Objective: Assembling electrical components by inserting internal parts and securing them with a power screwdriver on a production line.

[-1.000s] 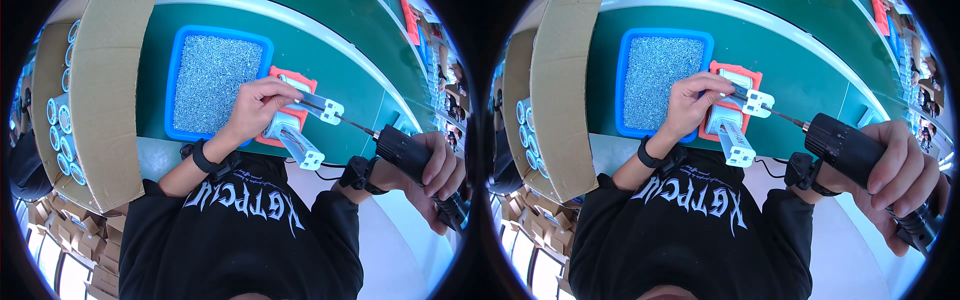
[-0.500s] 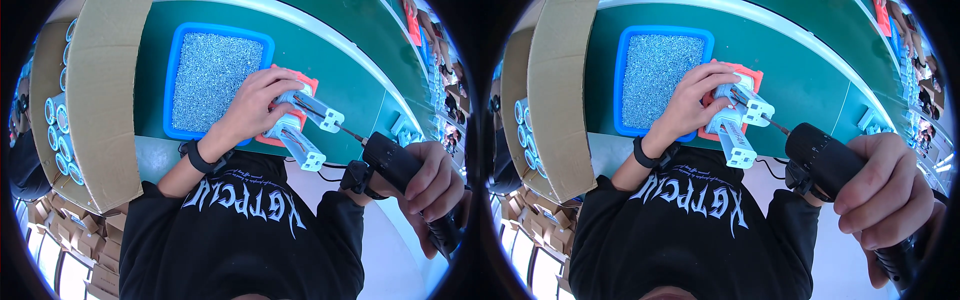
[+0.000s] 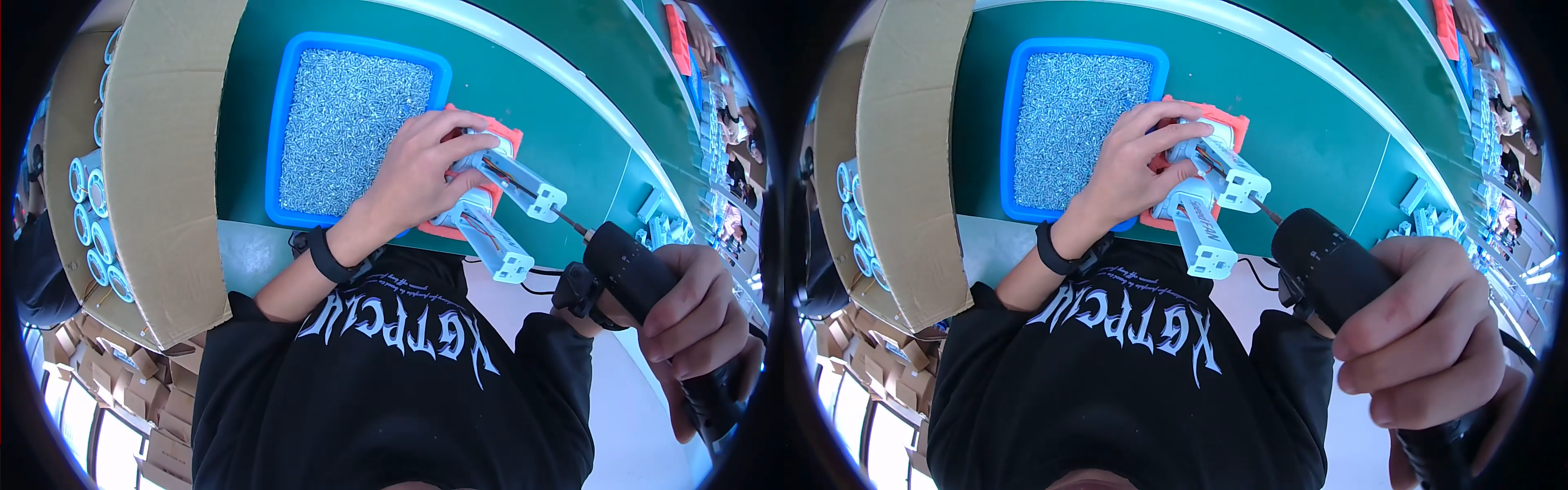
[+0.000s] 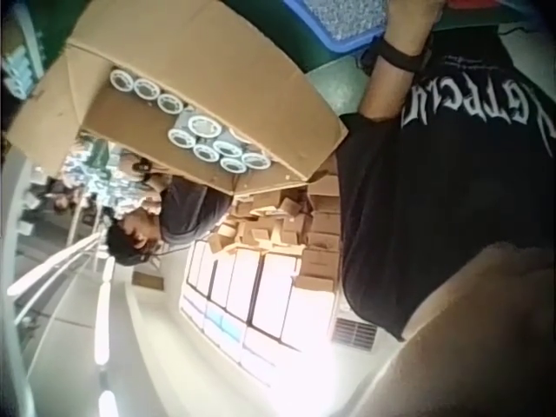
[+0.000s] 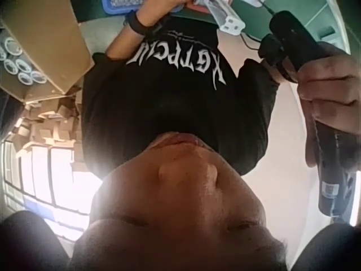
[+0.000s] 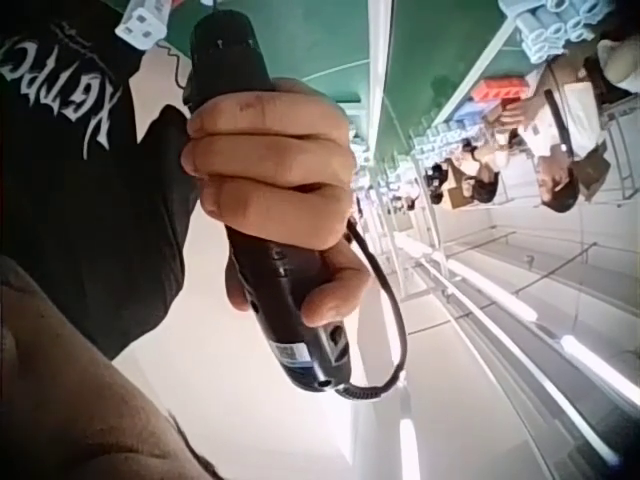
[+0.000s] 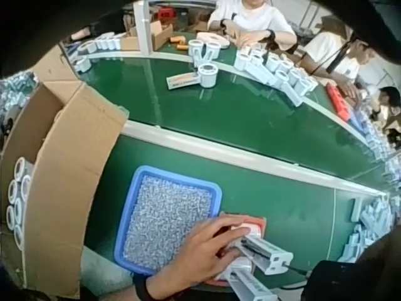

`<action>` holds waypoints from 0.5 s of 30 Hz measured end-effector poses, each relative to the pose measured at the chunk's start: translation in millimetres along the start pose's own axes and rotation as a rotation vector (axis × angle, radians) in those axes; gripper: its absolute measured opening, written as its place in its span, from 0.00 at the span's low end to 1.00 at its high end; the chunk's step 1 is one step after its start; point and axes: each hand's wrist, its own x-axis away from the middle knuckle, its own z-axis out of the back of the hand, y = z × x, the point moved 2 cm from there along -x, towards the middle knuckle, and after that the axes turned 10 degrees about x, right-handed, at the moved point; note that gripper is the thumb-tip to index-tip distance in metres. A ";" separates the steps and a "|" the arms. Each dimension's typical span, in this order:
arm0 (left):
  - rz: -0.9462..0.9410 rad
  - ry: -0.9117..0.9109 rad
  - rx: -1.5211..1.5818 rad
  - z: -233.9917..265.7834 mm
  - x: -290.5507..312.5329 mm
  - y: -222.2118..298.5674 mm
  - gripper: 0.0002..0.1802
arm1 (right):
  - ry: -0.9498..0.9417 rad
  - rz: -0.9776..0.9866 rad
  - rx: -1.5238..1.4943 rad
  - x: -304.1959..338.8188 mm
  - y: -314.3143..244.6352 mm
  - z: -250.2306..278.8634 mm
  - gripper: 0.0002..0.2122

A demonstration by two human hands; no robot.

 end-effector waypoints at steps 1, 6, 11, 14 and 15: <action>0.002 0.002 -0.001 -0.7 0.0 0.1 0.22 | -0.015 0.030 -0.020 0.3 2.3 0.1 0.10; 0.028 0.022 0.027 1.6 0.7 -0.6 0.22 | -0.105 0.060 -0.090 -9.4 12.6 -7.0 0.06; 0.036 -0.001 0.025 -1.8 -4.3 -0.7 0.22 | -0.104 0.149 -0.200 -2.2 20.7 3.2 0.06; 0.038 0.003 0.017 1.1 -3.8 0.4 0.22 | 0.088 0.214 -0.146 -6.2 15.7 2.0 0.04; 0.049 0.005 0.014 1.6 -4.6 1.2 0.21 | 0.189 0.248 -0.116 -7.1 11.3 2.9 0.05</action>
